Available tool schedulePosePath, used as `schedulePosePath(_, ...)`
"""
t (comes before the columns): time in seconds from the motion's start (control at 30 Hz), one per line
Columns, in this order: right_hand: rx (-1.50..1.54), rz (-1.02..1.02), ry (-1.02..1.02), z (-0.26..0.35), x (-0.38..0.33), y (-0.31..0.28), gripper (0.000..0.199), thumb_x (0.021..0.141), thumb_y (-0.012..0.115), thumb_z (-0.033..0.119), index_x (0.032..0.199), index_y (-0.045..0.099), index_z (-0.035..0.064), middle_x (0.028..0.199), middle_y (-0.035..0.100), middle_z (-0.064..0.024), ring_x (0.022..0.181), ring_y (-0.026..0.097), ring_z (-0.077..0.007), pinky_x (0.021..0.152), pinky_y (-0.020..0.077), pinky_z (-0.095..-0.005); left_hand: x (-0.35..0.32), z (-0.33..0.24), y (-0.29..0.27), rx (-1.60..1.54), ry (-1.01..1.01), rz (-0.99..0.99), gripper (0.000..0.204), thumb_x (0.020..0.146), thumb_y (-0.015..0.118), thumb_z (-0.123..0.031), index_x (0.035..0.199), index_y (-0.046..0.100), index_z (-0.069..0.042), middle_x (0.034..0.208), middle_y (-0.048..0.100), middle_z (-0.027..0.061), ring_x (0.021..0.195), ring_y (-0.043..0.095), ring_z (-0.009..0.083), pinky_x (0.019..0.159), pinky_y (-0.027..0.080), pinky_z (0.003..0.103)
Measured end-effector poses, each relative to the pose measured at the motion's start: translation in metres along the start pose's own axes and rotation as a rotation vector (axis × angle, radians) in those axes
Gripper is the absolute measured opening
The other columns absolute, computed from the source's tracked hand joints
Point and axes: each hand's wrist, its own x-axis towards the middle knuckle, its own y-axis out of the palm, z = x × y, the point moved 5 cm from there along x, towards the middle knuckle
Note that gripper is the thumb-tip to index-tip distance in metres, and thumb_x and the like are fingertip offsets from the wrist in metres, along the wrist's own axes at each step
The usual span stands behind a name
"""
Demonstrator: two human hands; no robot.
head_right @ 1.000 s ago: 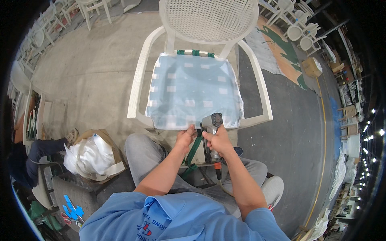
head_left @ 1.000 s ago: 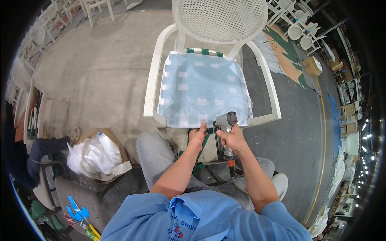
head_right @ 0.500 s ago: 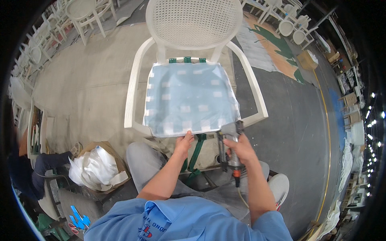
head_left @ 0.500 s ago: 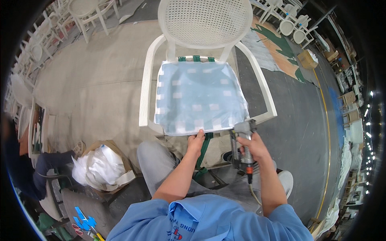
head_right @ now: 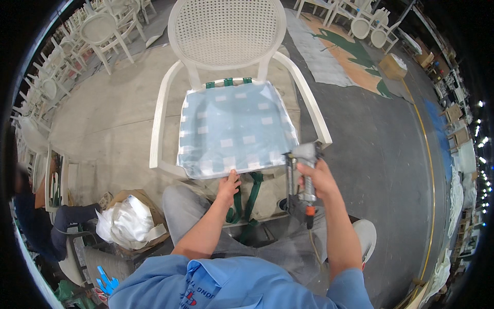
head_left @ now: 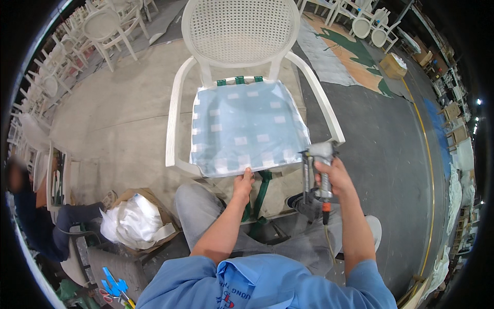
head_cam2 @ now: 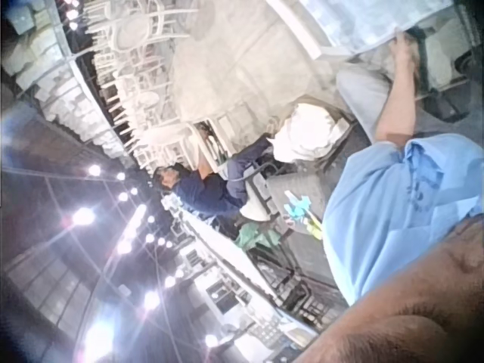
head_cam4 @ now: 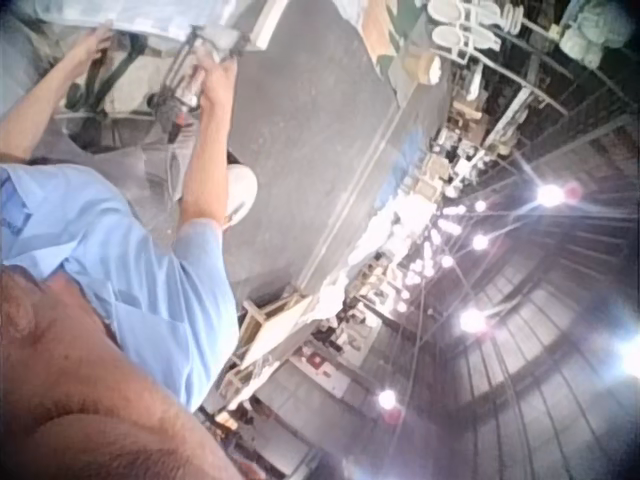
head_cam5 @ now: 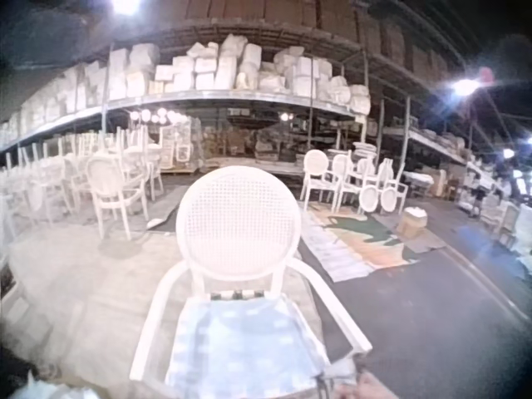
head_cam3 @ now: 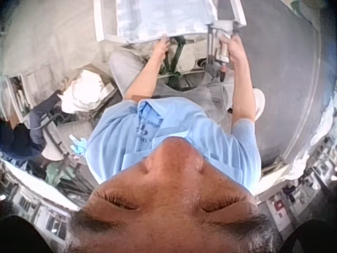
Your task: The person places a light blue patterned fabric onto the seat of a white plastic chair and uses a staple gun to secure it. The person then moves the chair to a stack of similar chairs.
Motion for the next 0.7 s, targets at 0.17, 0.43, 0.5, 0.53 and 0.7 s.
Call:
schedulePosePath(0.17,-0.056,0.085,0.015,-0.003,0.055,0.045,0.031,0.087,0.07,0.01,0.109,0.052,0.002,0.087,0.061,-0.0061,0.055,0.057,-0.0138,0.045,0.0475,-0.0315,-0.006,-0.004,-0.005,-0.016,-0.111,0.005,0.082,0.092,0.053,-0.062,0.143,0.038,0.001,0.135,0.057,0.0156,0.118,0.057,0.0306,0.096,0.043,0.042)
schedulePosePath(0.43,-0.043,0.052,0.069,-0.016,0.054,0.047,0.033,0.086,0.071,0.01,0.111,0.052,0.0018,0.089,0.061,-0.0067,0.055,0.057,-0.0144,0.046,0.0469,-0.0313,-0.009,-0.003,-0.023,-0.106,-0.188,0.003,0.074,0.093,0.056,-0.059,0.138,0.047,-0.001,0.127,0.062,0.0147,0.11,0.061,0.0267,0.09,0.047,0.039)
schedulePosePath(0.5,-0.071,0.044,0.075,-0.021,0.039,0.049,0.034,0.085,0.071,0.009,0.112,0.052,0.0016,0.088,0.061,-0.0069,0.055,0.056,-0.0142,0.046,0.0466,-0.0309,-0.019,-0.001,-0.024,0.304,-0.064,0.033,0.063,0.093,0.059,-0.052,0.13,0.054,-0.001,0.123,0.063,0.0148,0.109,0.062,0.0244,0.087,0.048,0.037)
schedulePosePath(0.53,-0.087,0.03,0.068,-0.022,0.029,0.046,0.034,0.085,0.071,0.009,0.112,0.052,0.0015,0.087,0.061,-0.007,0.055,0.056,-0.0141,0.046,0.0465,-0.0306,-0.026,-0.001,-0.019,0.509,0.006,0.062,0.058,0.093,0.061,-0.049,0.126,0.058,-0.001,0.121,0.064,0.0149,0.108,0.062,0.0232,0.085,0.049,0.036)
schedulePosePath(0.7,-0.099,0.013,0.039,-0.031,0.007,0.037,0.034,0.084,0.071,0.008,0.112,0.054,0.0015,0.08,0.061,-0.0044,0.055,0.056,-0.0126,0.047,0.0464,-0.0294,-0.072,-0.044,0.018,1.222,1.044,-0.102,0.051,0.089,0.063,-0.026,0.134,0.052,-0.004,0.136,0.053,0.0157,0.128,0.049,0.0334,0.107,0.037,0.049)
